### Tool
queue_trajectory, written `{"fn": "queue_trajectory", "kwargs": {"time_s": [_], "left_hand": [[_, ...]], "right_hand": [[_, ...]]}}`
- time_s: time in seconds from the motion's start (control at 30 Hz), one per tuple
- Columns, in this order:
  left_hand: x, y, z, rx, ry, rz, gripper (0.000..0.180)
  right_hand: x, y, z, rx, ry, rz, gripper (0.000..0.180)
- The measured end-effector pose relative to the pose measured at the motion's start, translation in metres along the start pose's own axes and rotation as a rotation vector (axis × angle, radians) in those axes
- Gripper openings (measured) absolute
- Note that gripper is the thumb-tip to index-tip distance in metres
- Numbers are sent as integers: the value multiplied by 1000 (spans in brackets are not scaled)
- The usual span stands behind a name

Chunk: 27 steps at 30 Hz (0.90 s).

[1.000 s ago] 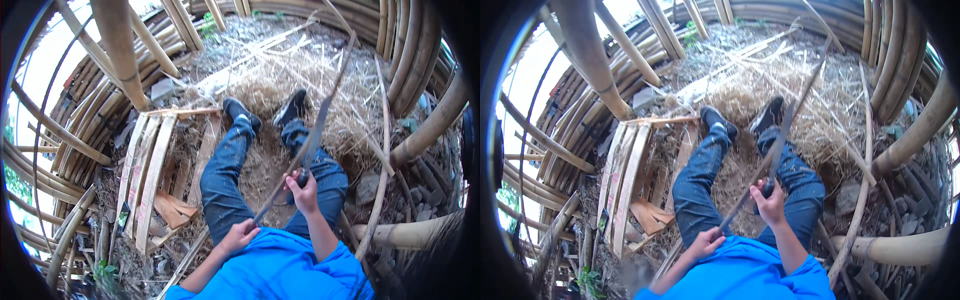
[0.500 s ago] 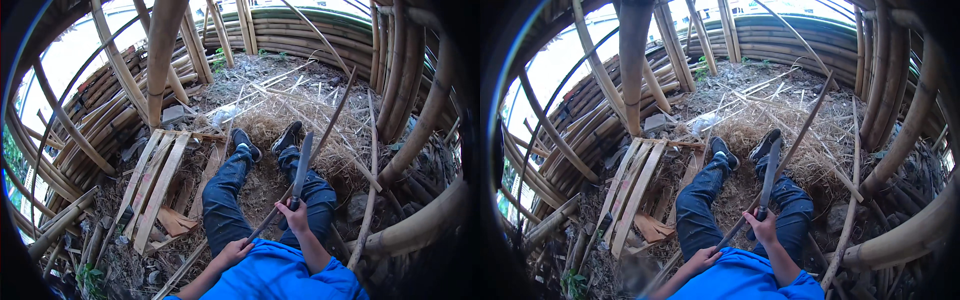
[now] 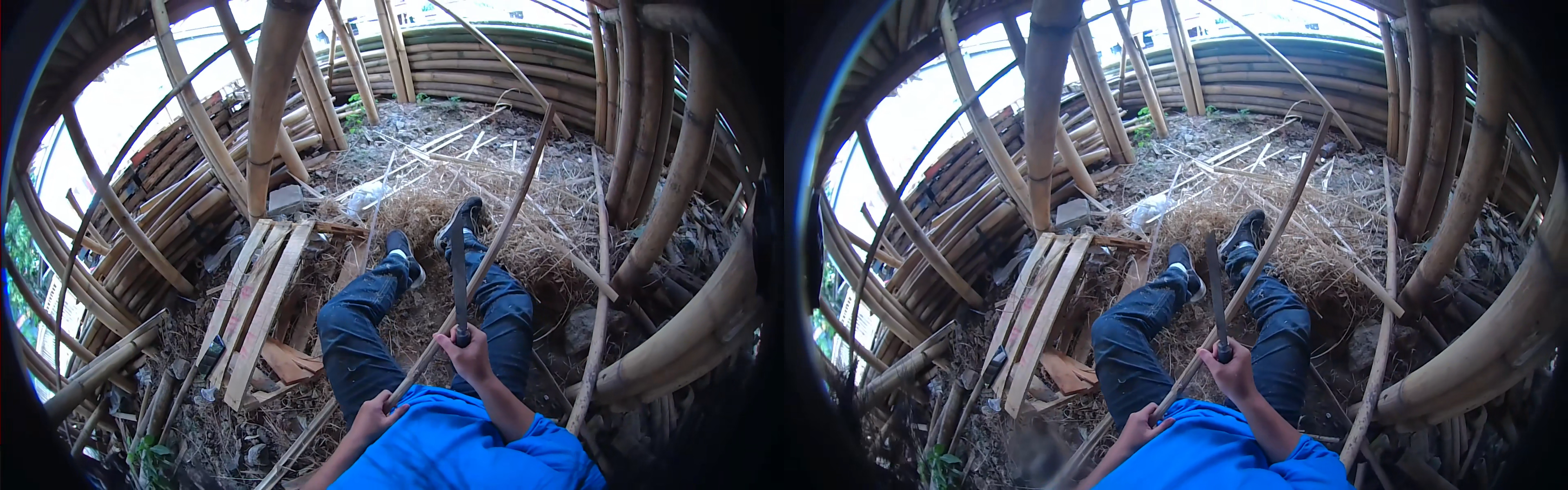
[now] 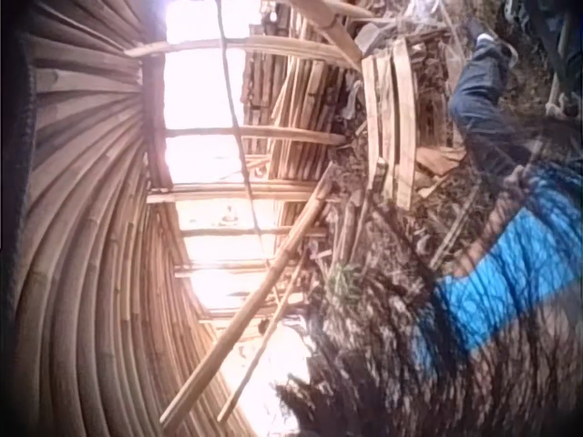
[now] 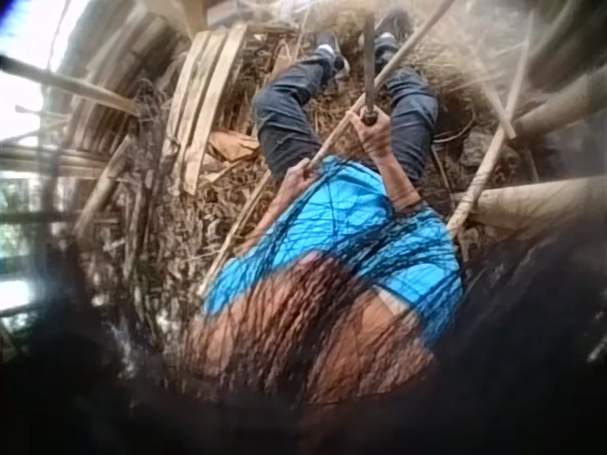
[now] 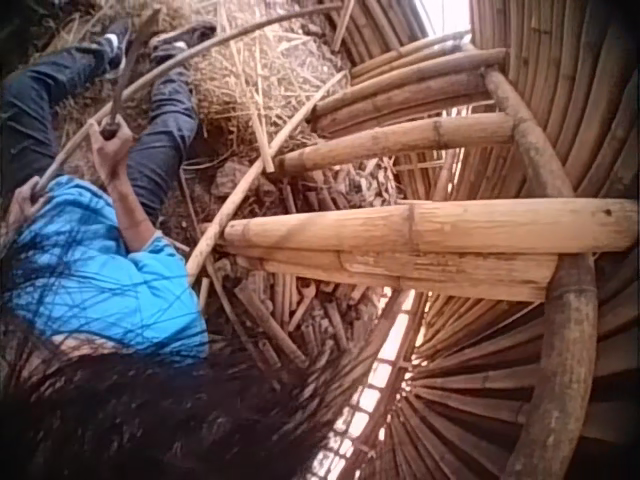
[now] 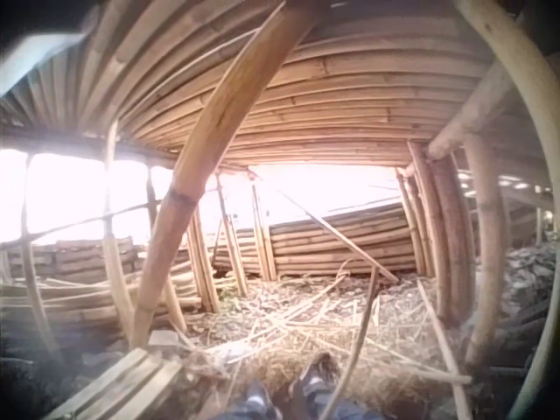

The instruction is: The person strips thin layers from a bamboo pole using a machete while sitting on the ground inside a bamboo structure. They hold the pole with one hand and shave along its length with the blade.

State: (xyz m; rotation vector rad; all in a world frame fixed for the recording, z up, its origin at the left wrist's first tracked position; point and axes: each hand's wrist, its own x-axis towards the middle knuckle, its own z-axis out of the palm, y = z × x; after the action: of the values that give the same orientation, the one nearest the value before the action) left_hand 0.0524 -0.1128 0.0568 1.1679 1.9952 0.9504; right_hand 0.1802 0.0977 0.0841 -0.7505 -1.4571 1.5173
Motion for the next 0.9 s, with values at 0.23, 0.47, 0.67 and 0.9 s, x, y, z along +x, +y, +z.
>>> {"fn": "queue_trajectory", "kwargs": {"time_s": [0.23,0.47,0.67,0.9], "left_hand": [[-1,10,-2,27,-11,57,45],[4,36,-15,54,1,49,44],[8,46,-24,-2,22,60,44],[-1,25,-18,-12,69,130,44]], "right_hand": [[-4,-13,-4,-20,-9,-8,31],[5,-41,-5,-35,-7,-54,29],[11,-62,6,-76,-51,-78,26],[2,-58,11,-119,-93,-133,25]]}}
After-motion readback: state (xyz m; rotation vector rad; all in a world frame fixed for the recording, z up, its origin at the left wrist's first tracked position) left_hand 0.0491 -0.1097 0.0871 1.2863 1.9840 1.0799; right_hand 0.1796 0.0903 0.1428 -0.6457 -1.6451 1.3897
